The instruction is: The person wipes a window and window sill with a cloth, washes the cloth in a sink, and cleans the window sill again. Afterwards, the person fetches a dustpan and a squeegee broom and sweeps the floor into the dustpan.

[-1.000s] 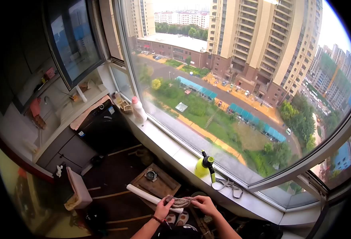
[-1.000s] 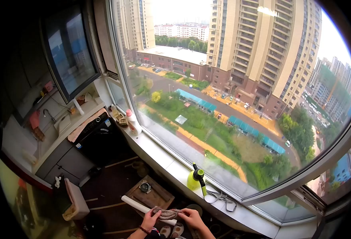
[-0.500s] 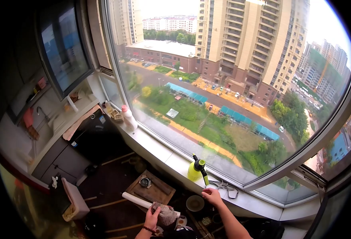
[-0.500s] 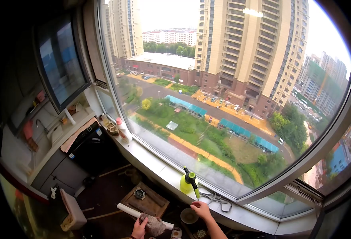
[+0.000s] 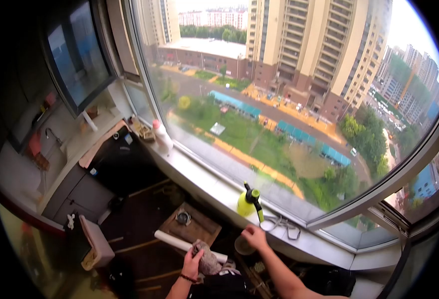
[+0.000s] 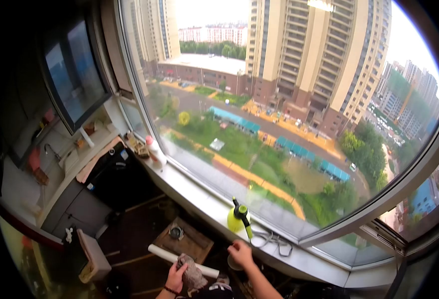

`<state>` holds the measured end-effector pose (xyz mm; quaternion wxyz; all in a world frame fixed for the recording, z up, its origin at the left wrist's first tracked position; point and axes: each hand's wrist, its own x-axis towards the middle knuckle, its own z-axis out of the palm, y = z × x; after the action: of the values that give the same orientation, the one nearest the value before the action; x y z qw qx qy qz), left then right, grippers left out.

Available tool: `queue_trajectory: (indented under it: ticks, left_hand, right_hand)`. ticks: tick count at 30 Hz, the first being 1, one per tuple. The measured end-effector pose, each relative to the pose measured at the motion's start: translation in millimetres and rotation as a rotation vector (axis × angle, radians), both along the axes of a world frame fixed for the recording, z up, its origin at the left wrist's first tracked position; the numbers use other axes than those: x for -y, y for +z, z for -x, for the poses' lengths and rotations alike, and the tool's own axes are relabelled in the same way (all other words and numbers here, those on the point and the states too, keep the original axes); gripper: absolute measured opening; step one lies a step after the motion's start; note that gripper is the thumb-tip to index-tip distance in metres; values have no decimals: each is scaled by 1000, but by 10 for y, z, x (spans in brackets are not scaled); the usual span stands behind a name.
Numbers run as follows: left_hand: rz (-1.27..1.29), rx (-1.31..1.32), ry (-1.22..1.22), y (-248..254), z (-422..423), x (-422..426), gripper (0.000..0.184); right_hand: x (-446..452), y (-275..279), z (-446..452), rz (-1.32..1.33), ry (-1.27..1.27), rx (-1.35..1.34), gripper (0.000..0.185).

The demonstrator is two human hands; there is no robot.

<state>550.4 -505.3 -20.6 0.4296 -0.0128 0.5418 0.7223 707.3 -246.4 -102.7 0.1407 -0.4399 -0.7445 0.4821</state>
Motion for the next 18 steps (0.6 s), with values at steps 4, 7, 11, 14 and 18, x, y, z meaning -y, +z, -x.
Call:
queue_trajectory:
  ticks: [4, 7, 11, 14, 18]
  left_hand:
    - [-24, 63, 43, 186, 6, -2, 31]
    - [-17, 92, 34, 95, 23, 80, 29]
    - [8, 81, 106, 217, -25, 70, 29]
    - [2, 88, 136, 185, -13, 144, 28]
    - [-11, 46, 190, 168, 32, 341, 27]
  right_hand:
    - [-676, -385, -221, -332, -307, -27, 67]
    - [-928, -478, -188, -270, -201, 78, 82]
    - [-1023, -807, 40, -189, -118, 165, 75]
    - [-1193, -1008, 242, -58, -196, 189, 45]
    - [-1237, -1116, 518, 88, -192, -63, 18]
